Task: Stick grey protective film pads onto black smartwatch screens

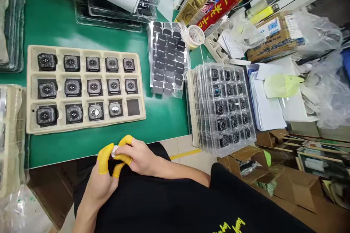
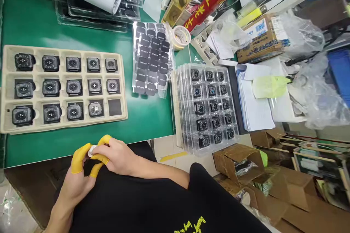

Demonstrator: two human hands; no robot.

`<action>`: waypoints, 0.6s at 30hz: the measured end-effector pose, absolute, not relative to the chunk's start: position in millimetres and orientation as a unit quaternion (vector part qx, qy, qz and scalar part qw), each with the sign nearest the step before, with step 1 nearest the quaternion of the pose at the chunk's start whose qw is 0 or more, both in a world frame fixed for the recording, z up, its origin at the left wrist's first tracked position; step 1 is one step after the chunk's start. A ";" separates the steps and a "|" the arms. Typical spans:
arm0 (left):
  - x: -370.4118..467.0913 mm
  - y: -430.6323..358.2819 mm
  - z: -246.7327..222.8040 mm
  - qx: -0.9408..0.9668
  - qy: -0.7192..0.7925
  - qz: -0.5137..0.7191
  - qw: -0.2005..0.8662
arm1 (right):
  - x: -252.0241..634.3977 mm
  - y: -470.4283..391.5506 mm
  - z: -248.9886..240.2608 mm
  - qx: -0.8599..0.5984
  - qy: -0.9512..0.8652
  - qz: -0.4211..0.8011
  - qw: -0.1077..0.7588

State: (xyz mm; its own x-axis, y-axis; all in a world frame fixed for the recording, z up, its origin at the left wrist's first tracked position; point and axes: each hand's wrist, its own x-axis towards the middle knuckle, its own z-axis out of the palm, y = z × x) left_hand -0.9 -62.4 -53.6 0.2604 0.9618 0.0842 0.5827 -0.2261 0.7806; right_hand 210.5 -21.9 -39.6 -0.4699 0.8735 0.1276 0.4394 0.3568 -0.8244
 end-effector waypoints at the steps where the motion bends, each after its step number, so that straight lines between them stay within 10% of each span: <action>1: -0.3 -59.3 -52.3 0.728 0.533 0.290 0.320 | 210.4 -18.9 -39.5 -0.425 -0.769 0.362 0.312; 18: 20.8 -61.3 -41.6 0.753 0.496 0.179 0.393 | 225.8 -26.1 -41.4 -0.413 -0.754 0.357 0.365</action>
